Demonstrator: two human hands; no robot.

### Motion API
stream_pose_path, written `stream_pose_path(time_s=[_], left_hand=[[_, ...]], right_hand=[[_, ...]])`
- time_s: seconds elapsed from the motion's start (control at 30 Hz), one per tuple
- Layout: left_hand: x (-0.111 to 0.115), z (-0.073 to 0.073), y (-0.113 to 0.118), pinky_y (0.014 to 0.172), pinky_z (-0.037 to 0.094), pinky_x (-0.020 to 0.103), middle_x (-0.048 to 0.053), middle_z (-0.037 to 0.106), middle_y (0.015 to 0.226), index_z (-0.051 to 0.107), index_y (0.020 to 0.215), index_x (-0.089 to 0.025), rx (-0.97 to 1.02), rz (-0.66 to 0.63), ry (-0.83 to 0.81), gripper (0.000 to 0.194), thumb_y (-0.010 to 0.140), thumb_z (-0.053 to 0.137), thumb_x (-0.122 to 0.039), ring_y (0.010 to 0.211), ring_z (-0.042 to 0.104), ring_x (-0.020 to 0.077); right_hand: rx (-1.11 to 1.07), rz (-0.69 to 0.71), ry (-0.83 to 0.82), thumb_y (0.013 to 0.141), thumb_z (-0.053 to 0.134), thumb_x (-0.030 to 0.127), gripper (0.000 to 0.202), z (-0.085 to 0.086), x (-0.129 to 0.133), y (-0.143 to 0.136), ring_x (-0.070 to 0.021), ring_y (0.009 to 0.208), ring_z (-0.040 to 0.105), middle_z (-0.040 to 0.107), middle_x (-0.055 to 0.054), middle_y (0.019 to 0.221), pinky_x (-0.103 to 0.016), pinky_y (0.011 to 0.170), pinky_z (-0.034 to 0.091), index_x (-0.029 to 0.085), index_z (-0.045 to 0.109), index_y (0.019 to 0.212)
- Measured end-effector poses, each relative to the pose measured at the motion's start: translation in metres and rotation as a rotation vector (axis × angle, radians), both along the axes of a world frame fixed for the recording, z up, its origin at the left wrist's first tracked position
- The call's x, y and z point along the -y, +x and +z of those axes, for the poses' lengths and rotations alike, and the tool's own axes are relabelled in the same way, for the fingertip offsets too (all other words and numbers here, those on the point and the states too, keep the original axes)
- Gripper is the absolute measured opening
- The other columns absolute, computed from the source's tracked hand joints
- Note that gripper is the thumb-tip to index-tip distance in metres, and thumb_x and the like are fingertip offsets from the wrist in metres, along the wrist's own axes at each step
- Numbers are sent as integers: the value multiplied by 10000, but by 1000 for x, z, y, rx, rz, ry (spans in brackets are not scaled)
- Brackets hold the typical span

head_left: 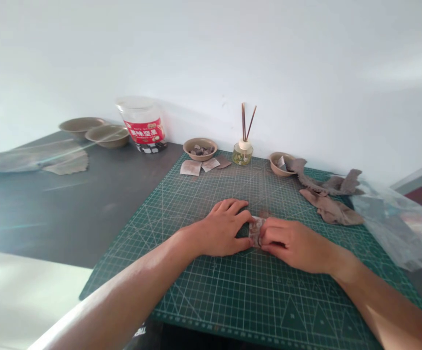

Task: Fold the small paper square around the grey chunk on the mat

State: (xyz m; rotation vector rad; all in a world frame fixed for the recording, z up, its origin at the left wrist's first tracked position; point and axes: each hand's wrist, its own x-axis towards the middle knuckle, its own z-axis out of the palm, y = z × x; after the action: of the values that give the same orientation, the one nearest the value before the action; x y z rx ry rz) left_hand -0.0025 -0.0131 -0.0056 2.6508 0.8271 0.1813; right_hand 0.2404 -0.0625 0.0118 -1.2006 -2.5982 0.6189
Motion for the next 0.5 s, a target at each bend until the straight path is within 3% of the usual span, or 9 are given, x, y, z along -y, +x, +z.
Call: stream_pose_path(time_s=[0.17, 0.37, 0.5], left_hand=[[1, 1, 0, 1158, 253, 559, 89, 348, 1553, 520, 1328, -288, 4, 5, 4, 470, 926, 588, -522, 1459, 251, 341], [1, 1, 0, 1162, 248, 556, 84, 340, 1560, 535, 1307, -275, -6, 4, -18, 458, 925, 590, -522, 1464, 235, 348], [1, 1, 0, 1165, 245, 552, 89, 364, 1539, 517, 1333, -284, 6, 8, 8, 475, 926, 591, -518, 1455, 255, 333]], right_hand=[[52, -147, 64, 969, 568, 212, 143, 2, -3, 6, -154, 824, 597, 621, -11, 909, -288, 752, 436, 204, 619, 836], [35, 7, 47, 978, 552, 215, 119, 0, 2, 0, -145, 852, 617, 642, -9, 970, -263, 729, 434, 219, 634, 891], [76, -159, 142, 972, 545, 205, 133, -1, -4, 3, -161, 845, 619, 635, -24, 945, -284, 763, 438, 208, 632, 871]])
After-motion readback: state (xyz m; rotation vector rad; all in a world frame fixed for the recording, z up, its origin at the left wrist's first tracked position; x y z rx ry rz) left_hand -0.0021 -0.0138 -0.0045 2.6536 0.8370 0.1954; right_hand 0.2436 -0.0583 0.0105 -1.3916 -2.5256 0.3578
